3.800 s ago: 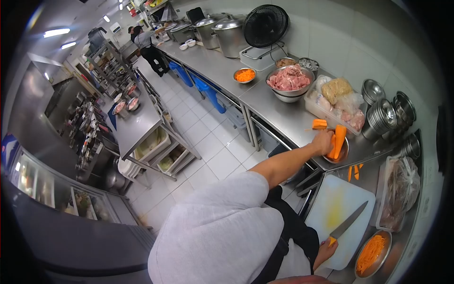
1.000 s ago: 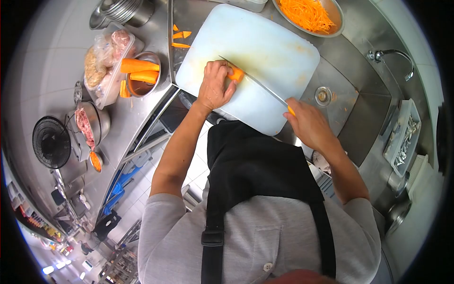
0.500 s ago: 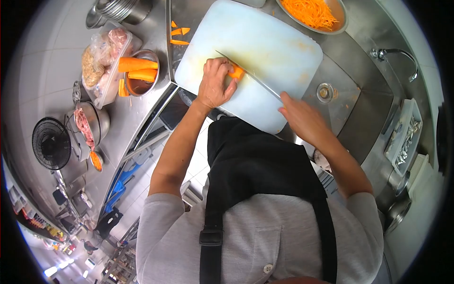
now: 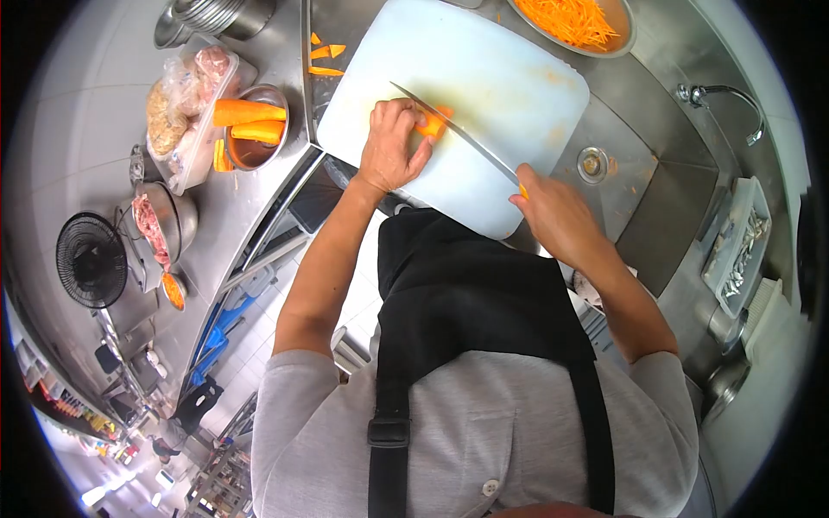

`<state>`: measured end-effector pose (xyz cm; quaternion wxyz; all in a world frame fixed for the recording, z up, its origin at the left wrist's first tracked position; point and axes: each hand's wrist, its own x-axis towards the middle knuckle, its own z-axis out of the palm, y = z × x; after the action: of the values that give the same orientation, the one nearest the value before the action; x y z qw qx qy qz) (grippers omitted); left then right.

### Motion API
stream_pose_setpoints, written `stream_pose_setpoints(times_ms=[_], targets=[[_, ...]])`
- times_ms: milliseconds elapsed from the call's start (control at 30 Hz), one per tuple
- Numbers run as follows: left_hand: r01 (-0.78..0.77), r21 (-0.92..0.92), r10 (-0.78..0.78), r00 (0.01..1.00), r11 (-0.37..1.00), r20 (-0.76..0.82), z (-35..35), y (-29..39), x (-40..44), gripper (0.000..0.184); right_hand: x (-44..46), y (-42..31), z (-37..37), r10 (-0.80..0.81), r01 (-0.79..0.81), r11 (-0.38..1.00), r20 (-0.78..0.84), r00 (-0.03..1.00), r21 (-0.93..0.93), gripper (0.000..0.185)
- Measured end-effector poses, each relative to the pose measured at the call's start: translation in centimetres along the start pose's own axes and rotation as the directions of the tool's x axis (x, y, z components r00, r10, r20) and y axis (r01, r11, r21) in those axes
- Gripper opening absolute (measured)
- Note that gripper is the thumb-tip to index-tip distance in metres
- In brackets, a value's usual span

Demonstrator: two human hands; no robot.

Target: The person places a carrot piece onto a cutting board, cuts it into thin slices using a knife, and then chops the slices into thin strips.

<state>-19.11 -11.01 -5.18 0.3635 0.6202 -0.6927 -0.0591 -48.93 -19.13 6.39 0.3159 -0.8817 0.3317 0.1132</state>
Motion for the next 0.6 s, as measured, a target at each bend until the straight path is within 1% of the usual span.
stream_pose_setpoints(times_ms=[67, 167, 267, 400, 467, 600], targets=[[0.0, -0.003, 0.0, 1.0, 1.0, -0.003, -0.1, 0.0, 0.0, 0.037, 0.0, 0.1, 0.2, -0.001, 0.001, 1.0, 0.007, 1.0, -0.014, 0.027], [-0.012, -0.001, 0.012, 1.0, 1.0, -0.019, -0.1, 0.1, 0.1, 0.037, 1.6, -0.4, 1.7, 0.032, -0.033, 0.998, 0.005, 0.999, 0.048, 0.027], [-0.003, 0.007, 0.003, 1.0, 1.0, -0.009, -0.1, 0.1, 0.0, 0.036, 5.0, 0.3, 4.4, -0.026, 0.027, 0.999, -0.021, 0.999, 0.042, 0.027], [0.0, 0.0, 0.0, 1.0, 1.0, -0.017, -0.1, 0.0, 0.1, 0.036, 5.1, -0.2, 3.1, -0.03, 0.032, 0.999, -0.036, 0.999, 0.036, 0.026], [0.029, -0.018, -0.029, 1.0, 0.999, -0.004, 0.1, -0.3, -0.3, 0.036, 3.6, -0.8, 1.7, -0.01, 0.012, 0.998, -0.033, 0.999, 0.054, 0.027], [0.018, -0.017, -0.018, 1.0, 1.0, -0.017, 0.1, -0.3, -0.3, 0.036, 1.1, -1.2, 0.0, -0.01, 0.01, 1.0, -0.007, 1.0, 0.023, 0.027]])
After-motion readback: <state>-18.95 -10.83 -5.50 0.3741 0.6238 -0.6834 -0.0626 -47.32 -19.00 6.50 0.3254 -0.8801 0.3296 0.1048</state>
